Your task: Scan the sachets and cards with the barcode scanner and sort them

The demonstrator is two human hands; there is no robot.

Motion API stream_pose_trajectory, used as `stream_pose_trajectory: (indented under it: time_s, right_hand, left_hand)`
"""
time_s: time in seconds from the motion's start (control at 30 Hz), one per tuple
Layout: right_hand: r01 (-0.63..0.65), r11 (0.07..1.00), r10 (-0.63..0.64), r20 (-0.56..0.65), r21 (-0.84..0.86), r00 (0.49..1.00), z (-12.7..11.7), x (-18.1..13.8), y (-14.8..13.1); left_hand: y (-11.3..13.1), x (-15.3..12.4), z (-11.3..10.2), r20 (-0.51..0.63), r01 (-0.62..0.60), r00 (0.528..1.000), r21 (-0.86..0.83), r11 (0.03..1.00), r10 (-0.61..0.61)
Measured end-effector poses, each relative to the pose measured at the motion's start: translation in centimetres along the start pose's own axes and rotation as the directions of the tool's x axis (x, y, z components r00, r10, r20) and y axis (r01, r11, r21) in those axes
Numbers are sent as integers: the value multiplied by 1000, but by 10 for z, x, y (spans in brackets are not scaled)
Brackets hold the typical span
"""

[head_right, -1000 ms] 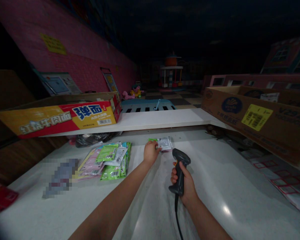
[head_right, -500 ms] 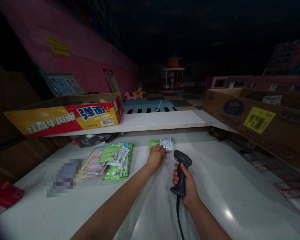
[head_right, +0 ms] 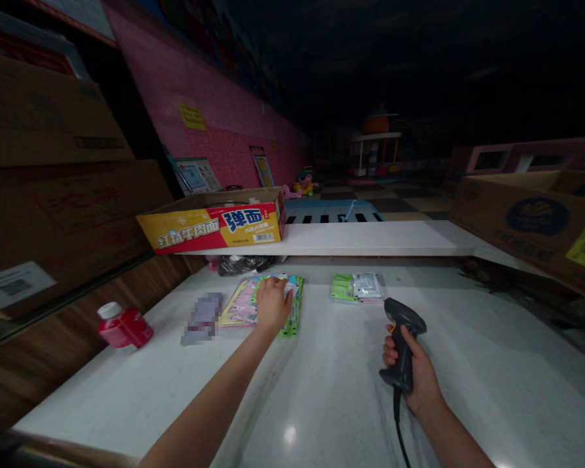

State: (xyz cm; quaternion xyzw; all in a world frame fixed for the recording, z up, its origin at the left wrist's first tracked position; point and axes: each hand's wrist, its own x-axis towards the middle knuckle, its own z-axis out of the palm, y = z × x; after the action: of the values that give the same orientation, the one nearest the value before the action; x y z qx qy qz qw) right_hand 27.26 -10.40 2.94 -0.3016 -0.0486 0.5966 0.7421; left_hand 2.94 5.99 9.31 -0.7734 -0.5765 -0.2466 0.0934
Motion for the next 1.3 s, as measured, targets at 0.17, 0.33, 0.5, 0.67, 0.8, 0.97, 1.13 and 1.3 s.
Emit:
stream_pose_trajectory:
  time_s: [0.17,0.33,0.5,0.67,0.8,0.97,1.13,1.3]
  right_hand:
    - [3,1000,-2,15,-10,1000,-4,1,1]
    - [17,999,-16,28,-27,999,-6,1,1]
    - [22,999,-21,30,-45,999,-6,0,1]
    - [13,995,-10,34,-104,999,-7,-2,3]
    - [4,983,6,52,-185,999,-6,-6,3]
    - [30,923,-1,76,-382,997,4,-16,6]
    - [56,748,18,105,-661,994,26,-33,22]
    - [64,563,146,175,-824,974,48,-53,45]
  left_hand:
    - [-38,0,-12,-40,358,933,164,919,-357]
    - [-45,4,-16,24,421,904,122,899,-427]
    - [-46,8,-24,91,438,897,-45,898,-433]
    - [-50,-12,-18,98,392,913,-471,790,-395]
    - [-47,-53,-1,21,244,925,-798,552,-379]
    - [-43,-94,18,68,176,893,-963,206,-445]
    - [-45,-99,28,117,194,871,-974,115,-477]
    - [-46,-96,28,124,211,869,-968,132,-479]
